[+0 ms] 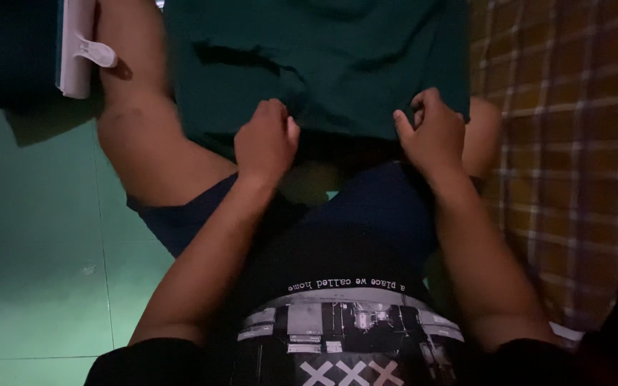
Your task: Using a lint roller to remove lint and debris from green fabric garments
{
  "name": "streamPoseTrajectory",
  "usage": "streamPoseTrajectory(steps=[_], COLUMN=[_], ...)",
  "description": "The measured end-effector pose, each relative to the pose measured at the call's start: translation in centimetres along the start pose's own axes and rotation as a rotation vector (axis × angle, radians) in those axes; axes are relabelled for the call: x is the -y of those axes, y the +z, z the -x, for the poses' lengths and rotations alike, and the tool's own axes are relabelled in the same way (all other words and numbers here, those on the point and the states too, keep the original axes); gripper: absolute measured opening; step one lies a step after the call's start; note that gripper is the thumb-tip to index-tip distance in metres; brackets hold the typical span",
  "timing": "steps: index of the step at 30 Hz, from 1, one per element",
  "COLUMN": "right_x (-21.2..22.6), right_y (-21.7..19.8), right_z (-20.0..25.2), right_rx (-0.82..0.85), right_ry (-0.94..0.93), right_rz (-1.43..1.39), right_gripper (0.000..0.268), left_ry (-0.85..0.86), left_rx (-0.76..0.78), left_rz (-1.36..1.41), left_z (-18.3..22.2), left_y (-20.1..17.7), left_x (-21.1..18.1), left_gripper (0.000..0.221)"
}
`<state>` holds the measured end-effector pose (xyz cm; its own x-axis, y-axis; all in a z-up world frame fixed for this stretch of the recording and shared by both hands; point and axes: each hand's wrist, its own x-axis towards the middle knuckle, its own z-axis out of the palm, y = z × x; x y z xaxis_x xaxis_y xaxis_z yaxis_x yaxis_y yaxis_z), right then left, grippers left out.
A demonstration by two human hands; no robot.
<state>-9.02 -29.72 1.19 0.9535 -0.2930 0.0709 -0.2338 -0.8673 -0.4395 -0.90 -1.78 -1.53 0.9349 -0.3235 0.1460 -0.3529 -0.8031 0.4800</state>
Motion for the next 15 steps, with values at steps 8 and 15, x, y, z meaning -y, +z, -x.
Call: streamPoseTrajectory(steps=[8, 15], right_x=[-2.4, -0.3], right_y=[1.0, -0.6], right_z=[-0.5, -0.5], right_rx=[0.031, 0.087], right_ry=[-0.01, 0.021], right_rz=[-0.058, -0.094], right_gripper=[0.015, 0.012], left_ry=[-0.225, -0.148], left_rx=[-0.031, -0.047], left_rz=[1.112, 1.152], left_z=[2.0, 1.5], left_y=[1.8, 2.6], left_x=[4.6, 5.0], left_gripper=[0.008, 0.005])
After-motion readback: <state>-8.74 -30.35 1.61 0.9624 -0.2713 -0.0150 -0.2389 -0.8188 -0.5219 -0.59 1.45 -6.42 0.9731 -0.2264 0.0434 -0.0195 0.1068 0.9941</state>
